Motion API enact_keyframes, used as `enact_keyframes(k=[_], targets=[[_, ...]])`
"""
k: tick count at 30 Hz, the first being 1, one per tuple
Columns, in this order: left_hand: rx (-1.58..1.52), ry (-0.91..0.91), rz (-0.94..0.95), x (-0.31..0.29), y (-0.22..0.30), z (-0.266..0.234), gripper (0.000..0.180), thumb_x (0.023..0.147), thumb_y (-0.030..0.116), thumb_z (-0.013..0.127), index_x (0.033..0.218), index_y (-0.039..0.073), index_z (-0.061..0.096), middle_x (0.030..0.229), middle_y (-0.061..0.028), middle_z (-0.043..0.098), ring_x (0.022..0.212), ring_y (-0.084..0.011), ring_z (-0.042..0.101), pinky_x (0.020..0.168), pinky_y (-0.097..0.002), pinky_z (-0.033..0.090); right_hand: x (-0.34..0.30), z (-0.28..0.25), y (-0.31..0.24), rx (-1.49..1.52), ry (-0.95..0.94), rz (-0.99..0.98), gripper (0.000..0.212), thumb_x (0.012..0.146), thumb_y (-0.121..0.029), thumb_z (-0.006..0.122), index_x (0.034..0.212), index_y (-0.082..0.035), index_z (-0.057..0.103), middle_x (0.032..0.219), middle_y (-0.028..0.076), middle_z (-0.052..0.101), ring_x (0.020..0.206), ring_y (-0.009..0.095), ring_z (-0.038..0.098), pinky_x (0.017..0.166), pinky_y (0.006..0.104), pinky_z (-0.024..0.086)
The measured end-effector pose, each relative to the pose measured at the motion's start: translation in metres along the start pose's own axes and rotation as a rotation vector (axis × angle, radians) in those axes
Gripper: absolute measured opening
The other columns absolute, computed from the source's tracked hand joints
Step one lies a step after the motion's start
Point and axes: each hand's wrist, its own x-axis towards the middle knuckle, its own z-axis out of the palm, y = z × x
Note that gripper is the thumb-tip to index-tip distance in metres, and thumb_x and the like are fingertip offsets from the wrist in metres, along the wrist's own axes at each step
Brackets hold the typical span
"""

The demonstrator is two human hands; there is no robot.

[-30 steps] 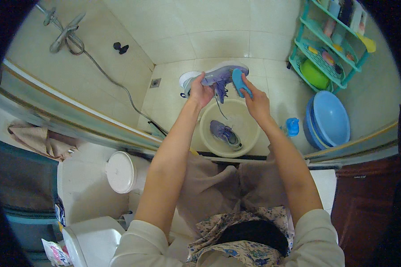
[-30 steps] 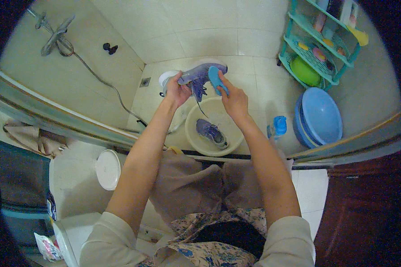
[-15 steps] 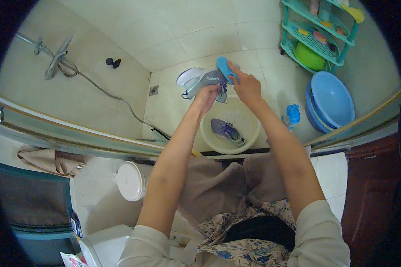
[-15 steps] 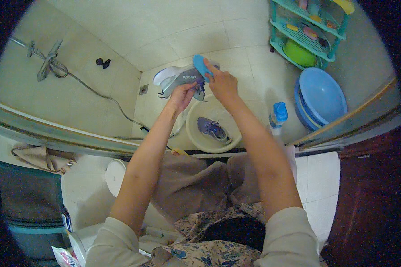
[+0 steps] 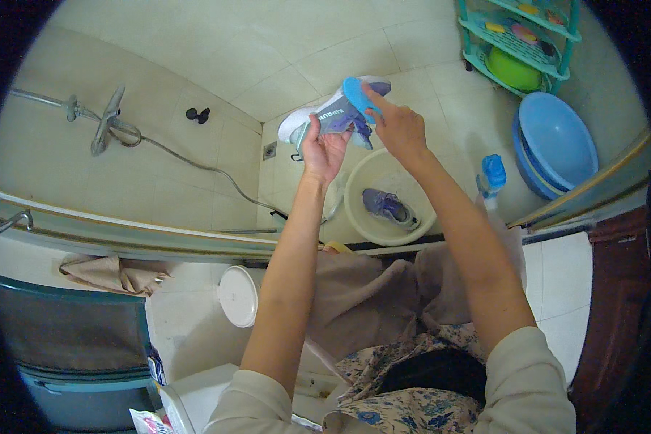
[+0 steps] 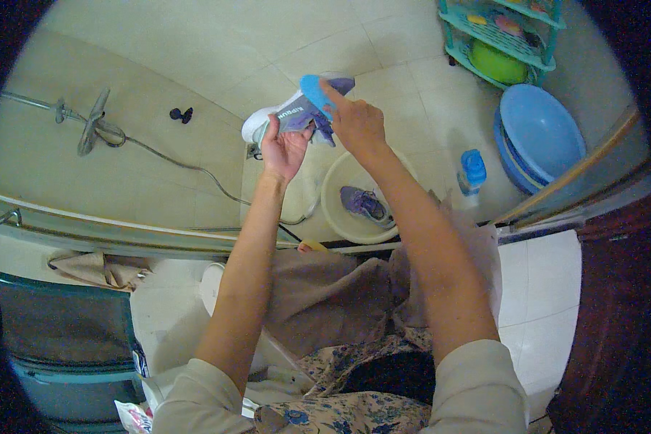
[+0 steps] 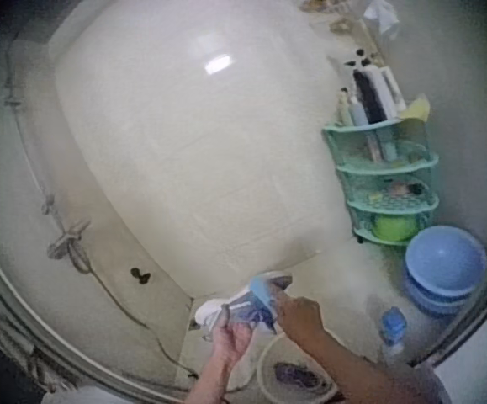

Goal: The person sits on the bathroom floor and scrubs a pair of purple and white sneakers with a blue brush in a white basin. They repeatedly dip the shoes in water, scrub the uppers, soles, and laces, and rinse them.

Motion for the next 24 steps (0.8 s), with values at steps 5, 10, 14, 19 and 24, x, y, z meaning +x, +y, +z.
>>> enact_keyframes(k=[5,10,14,19,24], targets=[[0.013,-0.036,-0.030,0.010,-0.010,-0.012,0.042,0.092,0.037,0.036,0.112,0.003,0.048,0.116,-0.0104,0.055,0.107,-0.0241,0.051,0.091,-0.0380,0.040,-0.009,0.011,-0.007,-0.010,-0.025,-0.066,0.052,0.082,-0.027,0.053,0.131,-0.031,0.036,0.063,0.015,0.060,0.058,0.030,0.061,0.054,0.0416,0.048],[-0.057,-0.087,-0.031,0.003,0.001,-0.031,0.043,0.092,0.040,0.034,0.112,0.005,0.049,0.116,-0.0081,0.055,0.105,-0.0211,0.052,0.086,-0.0373,0.041,-0.014,-0.003,-0.021,-0.029,-0.126,-0.207,0.050,0.082,-0.026,0.053,0.130,-0.031,0.038,0.062,0.012,0.059,0.056,0.030,0.060,0.051,0.0412,0.047],[-0.066,0.003,-0.025,-0.002,-0.002,-0.002,0.044,0.093,0.036,0.034,0.116,-0.001,0.044,0.119,-0.0150,0.052,0.107,-0.0304,0.050,0.090,-0.0443,0.040,0.010,-0.008,0.015,-0.080,0.054,-0.050,0.048,0.083,-0.025,0.052,0.129,-0.029,0.040,0.065,0.014,0.061,0.058,0.030,0.061,0.052,0.0413,0.047],[-0.069,-0.169,-0.104,0.002,-0.006,-0.017,0.042,0.093,0.035,0.035,0.113,0.000,0.047,0.117,-0.0136,0.054,0.106,-0.0268,0.052,0.091,-0.0418,0.039,-0.004,0.002,-0.002,0.023,-0.035,0.006,0.048,0.082,-0.024,0.053,0.128,-0.028,0.040,0.065,0.016,0.061,0.060,0.032,0.061,0.054,0.0433,0.048],[-0.026,0.037,-0.046,-0.004,0.003,-0.022,0.040,0.093,0.038,0.035,0.105,0.003,0.052,0.104,-0.0103,0.060,0.096,-0.0215,0.056,0.088,-0.0357,0.040,-0.027,0.004,-0.029,0.095,-0.251,-0.245,0.050,0.081,-0.021,0.054,0.129,-0.028,0.040,0.066,0.017,0.061,0.064,0.033,0.062,0.059,0.0446,0.049]])
